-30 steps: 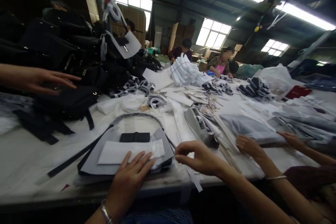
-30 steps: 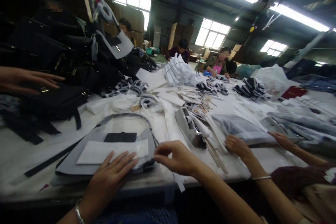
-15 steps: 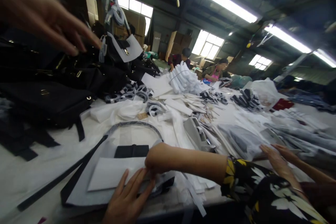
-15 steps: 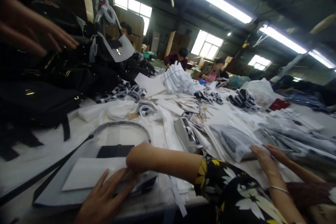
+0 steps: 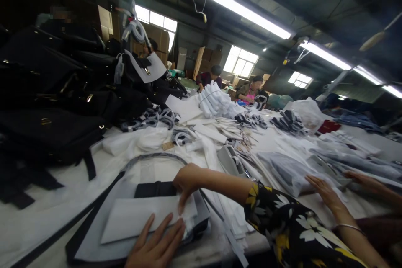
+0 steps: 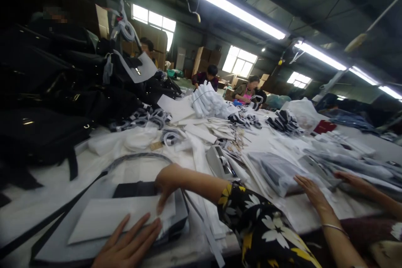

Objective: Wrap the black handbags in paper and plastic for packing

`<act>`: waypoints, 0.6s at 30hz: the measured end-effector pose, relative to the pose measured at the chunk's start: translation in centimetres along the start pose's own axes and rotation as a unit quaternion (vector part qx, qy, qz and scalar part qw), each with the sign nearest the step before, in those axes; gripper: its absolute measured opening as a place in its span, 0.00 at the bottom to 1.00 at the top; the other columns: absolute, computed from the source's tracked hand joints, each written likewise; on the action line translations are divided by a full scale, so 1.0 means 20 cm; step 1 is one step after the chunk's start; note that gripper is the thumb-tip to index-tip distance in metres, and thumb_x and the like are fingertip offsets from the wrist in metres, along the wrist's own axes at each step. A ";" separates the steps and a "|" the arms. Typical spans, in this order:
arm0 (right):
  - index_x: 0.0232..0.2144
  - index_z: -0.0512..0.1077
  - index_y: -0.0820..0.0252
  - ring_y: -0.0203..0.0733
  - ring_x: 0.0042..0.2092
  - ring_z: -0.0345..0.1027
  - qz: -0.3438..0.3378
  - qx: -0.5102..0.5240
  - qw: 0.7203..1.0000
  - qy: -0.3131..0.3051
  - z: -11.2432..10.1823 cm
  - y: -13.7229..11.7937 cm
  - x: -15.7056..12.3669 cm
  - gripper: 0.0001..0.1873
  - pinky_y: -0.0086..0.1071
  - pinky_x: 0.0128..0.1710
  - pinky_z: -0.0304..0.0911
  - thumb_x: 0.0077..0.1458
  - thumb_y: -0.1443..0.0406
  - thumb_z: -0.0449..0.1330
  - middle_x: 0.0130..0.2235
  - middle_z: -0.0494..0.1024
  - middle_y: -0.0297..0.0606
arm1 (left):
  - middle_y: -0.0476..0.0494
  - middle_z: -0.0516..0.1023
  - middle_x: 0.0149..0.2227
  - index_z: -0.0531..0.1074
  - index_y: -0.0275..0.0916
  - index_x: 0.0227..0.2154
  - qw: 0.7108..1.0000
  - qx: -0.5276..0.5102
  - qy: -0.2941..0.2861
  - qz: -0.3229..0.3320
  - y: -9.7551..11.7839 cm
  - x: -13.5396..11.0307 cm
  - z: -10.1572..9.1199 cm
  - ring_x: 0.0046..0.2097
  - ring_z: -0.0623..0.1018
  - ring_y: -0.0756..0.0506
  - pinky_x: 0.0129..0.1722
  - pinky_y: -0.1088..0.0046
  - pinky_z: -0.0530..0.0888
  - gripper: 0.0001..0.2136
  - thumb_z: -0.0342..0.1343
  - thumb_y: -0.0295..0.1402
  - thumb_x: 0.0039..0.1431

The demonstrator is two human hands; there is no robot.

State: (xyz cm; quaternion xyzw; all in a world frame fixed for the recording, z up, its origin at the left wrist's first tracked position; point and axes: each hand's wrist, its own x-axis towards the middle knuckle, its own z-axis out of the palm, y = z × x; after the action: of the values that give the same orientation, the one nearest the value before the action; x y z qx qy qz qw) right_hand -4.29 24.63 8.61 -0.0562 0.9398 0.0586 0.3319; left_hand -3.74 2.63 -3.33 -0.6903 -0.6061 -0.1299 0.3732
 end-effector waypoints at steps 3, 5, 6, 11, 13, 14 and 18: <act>0.28 0.77 0.57 0.42 0.29 0.71 0.013 0.066 0.996 0.054 0.04 0.07 0.02 0.35 0.29 0.28 0.58 0.27 0.35 0.67 0.26 0.79 0.34 | 0.59 0.66 0.64 0.69 0.46 0.57 0.999 -0.011 -0.034 -0.024 0.00 0.01 -0.05 0.66 0.61 0.43 0.70 0.51 0.39 0.22 0.41 0.23 0.65; 0.29 0.77 0.57 0.42 0.31 0.71 0.020 0.118 0.989 0.083 0.06 0.13 0.05 0.33 0.29 0.29 0.57 0.27 0.38 0.70 0.27 0.79 0.33 | 0.55 0.67 0.63 0.67 0.45 0.58 0.998 -0.022 -0.047 -0.034 0.01 0.02 -0.07 0.63 0.67 0.45 0.70 0.53 0.41 0.22 0.42 0.23 0.65; 0.29 0.77 0.57 0.42 0.31 0.71 0.026 0.141 0.985 0.098 0.07 0.17 0.06 0.32 0.29 0.29 0.57 0.29 0.41 0.72 0.28 0.80 0.33 | 0.53 0.69 0.62 0.67 0.45 0.58 0.998 -0.026 -0.048 -0.038 0.01 0.02 -0.07 0.62 0.68 0.45 0.70 0.54 0.42 0.22 0.43 0.23 0.66; 0.41 0.76 0.60 0.43 0.43 0.73 0.073 0.182 0.959 0.203 0.09 0.25 0.05 0.15 0.29 0.39 0.60 0.53 0.58 0.66 0.43 0.81 0.40 | 0.52 0.71 0.60 0.67 0.45 0.58 0.998 -0.023 -0.041 -0.040 0.03 0.03 -0.08 0.60 0.71 0.45 0.70 0.55 0.40 0.21 0.43 0.24 0.67; 0.48 0.74 0.60 0.43 0.47 0.72 0.077 0.194 0.948 0.239 0.12 0.22 0.01 0.16 0.30 0.43 0.61 0.61 0.59 0.59 0.48 0.79 0.42 | 0.52 0.71 0.60 0.67 0.45 0.58 0.998 -0.020 -0.038 -0.043 0.02 0.02 -0.08 0.59 0.72 0.45 0.70 0.55 0.41 0.20 0.44 0.24 0.67; 0.52 0.71 0.59 0.42 0.47 0.73 0.062 0.204 0.947 0.241 0.14 0.20 -0.01 0.20 0.30 0.45 0.61 0.61 0.57 0.58 0.50 0.78 0.42 | 0.51 0.72 0.60 0.67 0.46 0.58 0.998 -0.023 -0.036 -0.047 0.02 0.02 -0.07 0.60 0.71 0.45 0.70 0.55 0.44 0.20 0.45 0.25 0.67; 0.64 0.60 0.55 0.53 0.55 0.69 -0.012 0.237 0.951 0.197 0.25 0.09 -0.07 0.47 0.37 0.53 0.60 0.45 0.48 0.68 0.55 0.75 0.44 | 0.48 0.73 0.59 0.63 0.45 0.61 0.995 -0.052 -0.056 -0.066 0.04 0.01 -0.08 0.61 0.70 0.45 0.68 0.57 0.54 0.21 0.48 0.27 0.67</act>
State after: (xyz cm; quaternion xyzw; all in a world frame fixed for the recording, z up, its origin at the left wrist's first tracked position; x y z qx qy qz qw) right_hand -0.29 27.33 5.77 0.0020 0.9725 -0.1825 0.1451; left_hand -2.50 1.81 -2.44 -0.6735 -0.6627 -0.1468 0.2927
